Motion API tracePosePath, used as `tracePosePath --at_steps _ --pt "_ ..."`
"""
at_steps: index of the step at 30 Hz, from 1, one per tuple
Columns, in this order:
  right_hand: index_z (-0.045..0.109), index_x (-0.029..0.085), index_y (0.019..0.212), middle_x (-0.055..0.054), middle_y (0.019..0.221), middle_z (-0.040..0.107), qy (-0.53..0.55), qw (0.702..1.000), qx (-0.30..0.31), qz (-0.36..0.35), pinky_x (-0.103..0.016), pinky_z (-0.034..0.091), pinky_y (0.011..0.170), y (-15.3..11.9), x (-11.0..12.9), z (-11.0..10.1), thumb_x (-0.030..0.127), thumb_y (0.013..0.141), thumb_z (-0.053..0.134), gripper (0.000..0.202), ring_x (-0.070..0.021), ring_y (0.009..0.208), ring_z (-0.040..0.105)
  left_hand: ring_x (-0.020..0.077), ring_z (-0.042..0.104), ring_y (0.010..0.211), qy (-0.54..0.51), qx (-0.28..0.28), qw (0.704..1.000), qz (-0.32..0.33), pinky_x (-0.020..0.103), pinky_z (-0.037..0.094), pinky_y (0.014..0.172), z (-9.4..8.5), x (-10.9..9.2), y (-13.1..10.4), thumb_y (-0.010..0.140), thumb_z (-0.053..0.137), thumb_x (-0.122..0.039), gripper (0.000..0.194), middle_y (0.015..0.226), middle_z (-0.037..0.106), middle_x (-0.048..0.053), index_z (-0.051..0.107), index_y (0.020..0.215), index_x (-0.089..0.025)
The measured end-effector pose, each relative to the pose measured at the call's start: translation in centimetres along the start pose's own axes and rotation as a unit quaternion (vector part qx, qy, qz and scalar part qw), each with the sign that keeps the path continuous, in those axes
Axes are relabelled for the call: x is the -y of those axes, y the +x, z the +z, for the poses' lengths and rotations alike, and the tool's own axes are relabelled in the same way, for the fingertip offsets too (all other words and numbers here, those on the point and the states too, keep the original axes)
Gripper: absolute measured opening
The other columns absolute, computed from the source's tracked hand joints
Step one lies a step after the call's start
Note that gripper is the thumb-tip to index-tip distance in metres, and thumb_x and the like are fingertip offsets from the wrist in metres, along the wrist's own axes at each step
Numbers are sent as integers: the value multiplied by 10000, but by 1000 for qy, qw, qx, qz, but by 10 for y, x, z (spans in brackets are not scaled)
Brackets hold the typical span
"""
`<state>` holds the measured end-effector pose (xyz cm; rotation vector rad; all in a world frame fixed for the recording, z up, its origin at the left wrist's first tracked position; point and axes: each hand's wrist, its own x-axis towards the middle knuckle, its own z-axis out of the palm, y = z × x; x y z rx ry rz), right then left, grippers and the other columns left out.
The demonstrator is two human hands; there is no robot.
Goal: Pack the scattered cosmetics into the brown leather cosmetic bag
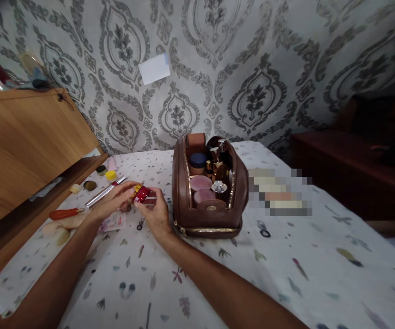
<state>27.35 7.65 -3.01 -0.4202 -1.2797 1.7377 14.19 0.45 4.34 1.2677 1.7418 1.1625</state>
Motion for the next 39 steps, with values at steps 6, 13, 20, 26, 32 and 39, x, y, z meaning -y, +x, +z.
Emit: tracePosePath --at_steps 6,13,20,26,32,39 --pt "549 217 1071 -39 1020 655 -14 1000 -2 -10 -282 530 695 -1 -2 2 301 637 786 502 -171 846 652 42 308 474 -16 9 1000 0 182 219 407 0 -1 0 806 673 -582 479 722 469 -37 604 1010 -154" --pt "552 192 1058 -46 912 662 23 997 35 66 -265 505 540 3 -6 0 435 663 755 507 -196 782 641 50 350 536 -69 45 997 2 182 250 442 -6 -1 -4 782 746 -471 565 911 563 5 581 1265 -228" --pt "535 213 1035 -29 946 664 1 1000 3 2 -286 533 678 3 -5 1 340 645 787 481 -174 810 646 42 417 529 -54 52 997 18 188 282 441 -8 1 -3 805 711 -504 568 1059 583 40 572 1288 -240" --pt "515 209 1083 -55 1038 640 -81 995 -5 -56 -314 542 743 -5 5 -1 275 681 767 479 -189 889 631 72 440 510 -2 30 1000 4 193 324 432 -6 1 -1 823 646 -593 552 806 578 0 583 1166 -165" --pt "529 213 1121 -84 1130 631 -114 990 -1 -82 -315 542 765 -7 7 -3 278 707 747 473 -213 1001 620 67 454 488 0 31 999 10 194 328 433 -8 -2 -4 819 670 -551 494 760 553 -21 606 1125 -169" --pt "569 210 1079 -61 982 690 8 999 31 19 -282 537 635 2 -8 1 404 713 747 451 -199 865 660 67 441 570 -58 54 997 7 186 327 471 -12 -5 -8 762 766 -421 573 898 584 11 582 1265 -219"
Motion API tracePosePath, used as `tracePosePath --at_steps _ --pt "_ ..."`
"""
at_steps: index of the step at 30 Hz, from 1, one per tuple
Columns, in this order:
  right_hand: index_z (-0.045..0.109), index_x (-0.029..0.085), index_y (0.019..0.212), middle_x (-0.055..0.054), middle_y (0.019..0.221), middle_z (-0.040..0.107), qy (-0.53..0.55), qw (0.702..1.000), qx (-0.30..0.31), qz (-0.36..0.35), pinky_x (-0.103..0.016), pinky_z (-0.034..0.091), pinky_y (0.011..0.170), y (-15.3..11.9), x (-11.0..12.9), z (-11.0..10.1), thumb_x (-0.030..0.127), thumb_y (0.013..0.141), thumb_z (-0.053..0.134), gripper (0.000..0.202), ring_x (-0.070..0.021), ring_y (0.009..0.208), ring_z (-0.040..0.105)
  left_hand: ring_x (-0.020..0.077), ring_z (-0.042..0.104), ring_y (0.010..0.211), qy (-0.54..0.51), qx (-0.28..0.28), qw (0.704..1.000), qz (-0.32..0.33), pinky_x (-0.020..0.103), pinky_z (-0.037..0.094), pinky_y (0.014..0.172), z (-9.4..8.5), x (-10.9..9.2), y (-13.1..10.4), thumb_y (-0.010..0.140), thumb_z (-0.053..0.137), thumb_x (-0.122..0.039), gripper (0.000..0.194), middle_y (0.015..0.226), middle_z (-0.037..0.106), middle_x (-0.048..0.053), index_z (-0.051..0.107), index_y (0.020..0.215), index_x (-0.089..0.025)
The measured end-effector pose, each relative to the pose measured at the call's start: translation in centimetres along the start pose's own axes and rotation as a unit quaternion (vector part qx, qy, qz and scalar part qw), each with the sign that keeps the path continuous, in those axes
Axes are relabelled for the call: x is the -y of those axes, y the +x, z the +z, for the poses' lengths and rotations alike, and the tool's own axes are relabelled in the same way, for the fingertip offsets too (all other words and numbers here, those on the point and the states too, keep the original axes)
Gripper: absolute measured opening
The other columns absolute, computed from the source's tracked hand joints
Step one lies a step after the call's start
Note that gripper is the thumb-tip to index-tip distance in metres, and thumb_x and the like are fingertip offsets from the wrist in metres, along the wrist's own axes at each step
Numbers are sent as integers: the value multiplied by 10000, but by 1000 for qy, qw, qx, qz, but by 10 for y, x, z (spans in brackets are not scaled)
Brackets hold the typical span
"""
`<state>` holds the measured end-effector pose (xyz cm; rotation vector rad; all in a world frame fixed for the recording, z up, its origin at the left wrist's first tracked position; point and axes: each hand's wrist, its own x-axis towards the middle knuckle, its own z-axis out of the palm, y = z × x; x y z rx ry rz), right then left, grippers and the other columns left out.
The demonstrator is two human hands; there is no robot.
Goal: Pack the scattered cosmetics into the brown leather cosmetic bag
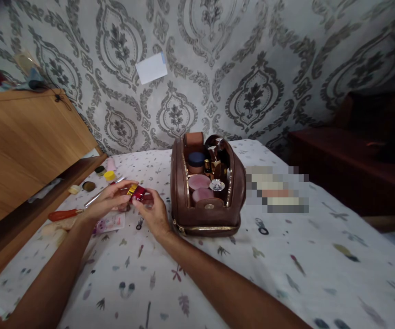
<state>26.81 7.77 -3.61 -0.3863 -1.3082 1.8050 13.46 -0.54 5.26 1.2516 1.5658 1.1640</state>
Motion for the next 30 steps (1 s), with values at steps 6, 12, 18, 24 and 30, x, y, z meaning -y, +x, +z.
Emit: tracePosePath --at_steps 6,12,18,24,30 --pt "552 212 1058 -39 980 678 -17 999 -31 -35 -302 543 724 -3 8 1 301 653 780 473 -182 854 651 71 508 597 33 5 999 -6 191 356 484 0 -1 0 809 709 -479 573 1095 608 59 558 1313 -253" --pt "530 223 1099 -49 1059 649 -65 995 -19 -80 -323 554 768 -9 16 1 286 690 759 474 -189 903 647 72 500 531 60 2 998 -14 203 359 470 1 0 1 805 683 -555 552 935 626 43 597 1191 -170" --pt "517 223 1119 -64 1077 664 -64 996 -12 -57 -324 550 768 -6 10 0 293 655 770 533 -212 967 645 130 578 748 40 17 999 11 204 407 569 1 -1 -3 800 743 -413 570 1093 648 66 562 1306 -224" --pt "536 227 1118 -35 1008 677 -54 997 -3 -48 -317 539 767 -3 5 0 280 656 765 518 -190 875 652 220 596 1019 57 35 997 37 238 465 725 3 -6 -5 806 744 -381 578 1186 638 85 552 1332 -238" --pt "534 237 1140 -35 1057 661 -86 994 -13 -65 -282 528 714 -5 9 -1 241 663 759 528 -179 881 641 104 511 652 37 15 999 5 191 357 506 4 -1 -1 802 731 -448 579 1008 623 47 542 1298 -217"
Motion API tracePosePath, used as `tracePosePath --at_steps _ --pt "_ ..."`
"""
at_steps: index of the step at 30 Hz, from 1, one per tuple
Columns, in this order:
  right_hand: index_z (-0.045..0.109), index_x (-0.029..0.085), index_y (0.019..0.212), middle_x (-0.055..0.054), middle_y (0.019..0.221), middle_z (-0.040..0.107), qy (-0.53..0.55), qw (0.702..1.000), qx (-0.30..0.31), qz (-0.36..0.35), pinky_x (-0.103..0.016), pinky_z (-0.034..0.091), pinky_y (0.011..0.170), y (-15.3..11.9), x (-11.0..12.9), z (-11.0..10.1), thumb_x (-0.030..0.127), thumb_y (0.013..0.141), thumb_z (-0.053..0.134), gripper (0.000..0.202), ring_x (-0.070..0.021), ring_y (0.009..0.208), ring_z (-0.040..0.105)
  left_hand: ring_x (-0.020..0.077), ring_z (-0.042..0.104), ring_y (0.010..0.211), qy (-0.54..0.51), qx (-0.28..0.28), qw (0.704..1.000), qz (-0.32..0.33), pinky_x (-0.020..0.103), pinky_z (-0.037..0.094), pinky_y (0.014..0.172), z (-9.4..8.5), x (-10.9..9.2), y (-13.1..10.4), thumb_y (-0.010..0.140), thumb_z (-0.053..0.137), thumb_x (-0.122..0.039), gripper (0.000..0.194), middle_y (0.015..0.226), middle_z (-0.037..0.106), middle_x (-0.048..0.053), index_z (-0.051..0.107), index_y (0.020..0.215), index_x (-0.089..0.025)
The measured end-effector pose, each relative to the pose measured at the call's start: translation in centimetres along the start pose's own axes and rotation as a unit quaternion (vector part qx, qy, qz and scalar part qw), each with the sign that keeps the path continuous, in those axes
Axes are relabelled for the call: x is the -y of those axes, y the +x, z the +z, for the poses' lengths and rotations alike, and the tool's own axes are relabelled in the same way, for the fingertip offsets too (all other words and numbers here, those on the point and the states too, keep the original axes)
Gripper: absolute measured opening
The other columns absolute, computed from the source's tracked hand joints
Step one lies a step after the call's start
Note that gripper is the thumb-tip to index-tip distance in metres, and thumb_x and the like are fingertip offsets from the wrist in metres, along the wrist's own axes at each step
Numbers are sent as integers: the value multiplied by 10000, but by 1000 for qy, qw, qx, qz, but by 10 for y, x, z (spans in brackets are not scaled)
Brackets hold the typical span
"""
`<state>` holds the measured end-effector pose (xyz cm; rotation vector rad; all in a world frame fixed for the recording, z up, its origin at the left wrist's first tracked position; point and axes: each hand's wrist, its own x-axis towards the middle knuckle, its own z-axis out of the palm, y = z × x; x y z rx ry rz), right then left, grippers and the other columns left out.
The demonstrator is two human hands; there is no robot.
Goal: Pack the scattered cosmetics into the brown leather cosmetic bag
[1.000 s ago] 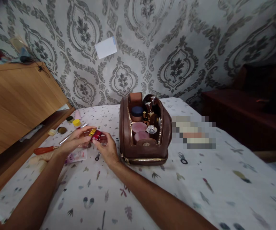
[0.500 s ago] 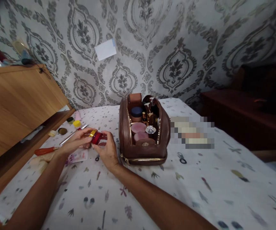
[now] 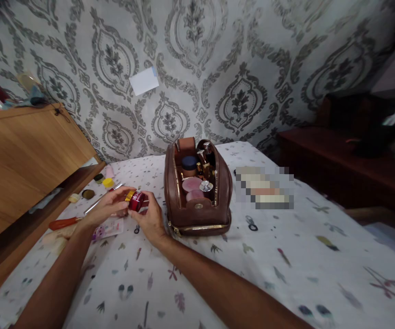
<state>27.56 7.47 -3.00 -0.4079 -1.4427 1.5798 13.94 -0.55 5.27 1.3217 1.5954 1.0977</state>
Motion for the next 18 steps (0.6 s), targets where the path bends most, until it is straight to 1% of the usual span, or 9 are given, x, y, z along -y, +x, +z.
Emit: tracePosePath --at_steps 2,5,7,8,11,14,16,18 --pt "529 235 1148 -37 1061 661 -8 1000 -4 2 -287 528 726 0 0 0 225 662 756 536 -182 900 640 87 485 609 -8 -9 1000 -9 190 341 493 1 0 0 782 749 -451 569 961 618 36 556 1253 -197" --pt "504 243 1172 -34 1072 659 -5 1000 -6 17 -286 531 705 0 -1 1 210 632 782 608 -180 884 649 97 508 605 -11 -15 1000 -24 195 341 487 1 -4 -1 770 761 -448 571 958 638 41 555 1242 -202" --pt "489 247 1186 -32 1064 652 4 1000 -1 31 -273 528 657 0 -2 2 209 609 802 657 -174 850 656 128 560 661 -2 -20 1000 -20 204 370 503 1 -11 -2 773 760 -435 561 1000 658 58 561 1245 -207" --pt "488 247 1188 -30 1052 645 8 999 1 37 -267 526 636 0 -3 2 208 604 807 667 -170 831 658 152 592 717 8 -26 1000 -11 217 408 538 0 -16 -3 773 761 -425 551 1024 667 69 570 1240 -202" --pt "500 248 1181 -19 1033 618 13 999 0 51 -258 516 605 0 -6 3 203 612 794 642 -154 782 661 222 639 889 42 -49 998 19 285 499 705 -4 -35 -1 757 779 -402 542 1050 687 90 596 1221 -187" --pt "521 247 1148 -7 1015 601 10 998 -7 59 -258 504 597 0 -8 3 194 628 773 581 -145 753 657 239 638 962 69 -59 995 46 304 504 768 -7 -60 7 747 791 -386 550 1090 691 92 603 1227 -195" --pt "532 248 1124 -3 1001 600 9 998 -11 59 -269 509 615 0 -7 3 192 635 769 546 -141 740 650 234 631 999 86 -60 992 71 302 496 811 -4 -80 15 754 788 -374 535 1124 688 86 608 1227 -202" --pt "543 250 1106 3 981 605 6 998 -12 59 -279 518 641 -1 -5 2 188 640 769 523 -138 733 647 231 629 1009 99 -54 989 98 311 491 845 4 -101 26 757 786 -375 520 1116 692 79 612 1215 -202"
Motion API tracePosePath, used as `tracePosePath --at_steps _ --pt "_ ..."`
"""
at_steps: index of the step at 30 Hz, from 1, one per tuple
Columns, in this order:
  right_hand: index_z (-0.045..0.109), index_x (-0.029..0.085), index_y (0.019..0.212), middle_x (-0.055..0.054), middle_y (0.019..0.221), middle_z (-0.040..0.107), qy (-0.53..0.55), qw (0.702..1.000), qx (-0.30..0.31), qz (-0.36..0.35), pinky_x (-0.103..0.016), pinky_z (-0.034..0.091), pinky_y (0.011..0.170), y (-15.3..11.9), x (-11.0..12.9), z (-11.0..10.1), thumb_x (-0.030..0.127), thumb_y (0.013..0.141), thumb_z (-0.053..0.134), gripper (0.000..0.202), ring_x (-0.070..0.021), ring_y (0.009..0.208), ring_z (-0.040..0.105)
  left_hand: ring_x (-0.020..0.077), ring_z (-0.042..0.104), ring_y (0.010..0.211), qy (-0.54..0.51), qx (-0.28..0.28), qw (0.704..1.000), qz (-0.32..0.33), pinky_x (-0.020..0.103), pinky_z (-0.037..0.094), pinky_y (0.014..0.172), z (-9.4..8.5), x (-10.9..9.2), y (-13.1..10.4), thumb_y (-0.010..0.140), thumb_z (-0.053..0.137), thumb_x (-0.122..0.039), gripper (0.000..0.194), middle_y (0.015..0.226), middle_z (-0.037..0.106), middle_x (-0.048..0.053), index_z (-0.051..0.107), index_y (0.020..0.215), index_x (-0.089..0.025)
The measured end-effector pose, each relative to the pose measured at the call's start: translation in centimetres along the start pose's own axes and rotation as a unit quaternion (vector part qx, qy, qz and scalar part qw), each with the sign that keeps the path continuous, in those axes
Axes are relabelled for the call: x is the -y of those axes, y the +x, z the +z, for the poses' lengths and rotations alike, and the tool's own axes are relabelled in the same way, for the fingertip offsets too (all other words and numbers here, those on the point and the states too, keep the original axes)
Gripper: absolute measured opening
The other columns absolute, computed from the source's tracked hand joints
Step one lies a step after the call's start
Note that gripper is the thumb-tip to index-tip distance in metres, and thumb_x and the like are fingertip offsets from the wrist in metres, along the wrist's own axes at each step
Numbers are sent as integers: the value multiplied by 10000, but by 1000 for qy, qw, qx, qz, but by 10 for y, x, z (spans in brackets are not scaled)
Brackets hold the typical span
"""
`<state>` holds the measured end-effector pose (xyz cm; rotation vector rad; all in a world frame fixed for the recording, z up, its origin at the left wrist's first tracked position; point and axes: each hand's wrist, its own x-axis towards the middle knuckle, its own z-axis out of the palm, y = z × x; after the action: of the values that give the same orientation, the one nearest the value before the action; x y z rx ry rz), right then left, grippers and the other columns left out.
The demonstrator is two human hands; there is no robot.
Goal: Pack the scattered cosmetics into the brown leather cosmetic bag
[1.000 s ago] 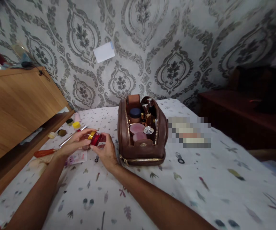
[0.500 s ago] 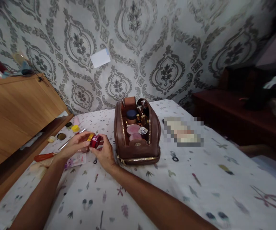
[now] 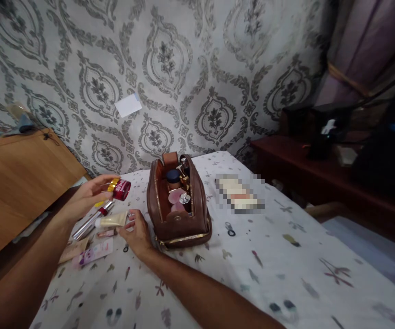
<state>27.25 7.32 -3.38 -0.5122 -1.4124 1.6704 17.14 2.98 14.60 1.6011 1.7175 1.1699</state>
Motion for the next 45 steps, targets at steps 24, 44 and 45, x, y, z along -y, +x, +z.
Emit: tracePosePath --at_steps 24,44,45 --pt "609 235 972 18 876 631 -49 999 16 9 -280 490 656 -1 -1 -1 206 689 736 311 -144 711 633 268 672 861 589 257 757 119 295 421 646 122 -69 124 721 748 -382 378 935 739 97 715 1027 -164" --pt "605 216 954 28 877 602 -50 998 30 21 -250 473 679 0 -1 0 155 697 737 296 -128 729 621 308 648 1152 656 293 696 24 344 530 911 150 -61 138 724 747 -481 636 1281 681 132 628 1276 -189" --pt "604 216 954 27 880 601 -48 998 29 21 -251 472 678 0 -1 1 156 699 735 292 -128 731 619 307 648 1154 658 288 695 26 341 529 911 151 -61 137 727 745 -482 638 1285 678 134 625 1280 -188"
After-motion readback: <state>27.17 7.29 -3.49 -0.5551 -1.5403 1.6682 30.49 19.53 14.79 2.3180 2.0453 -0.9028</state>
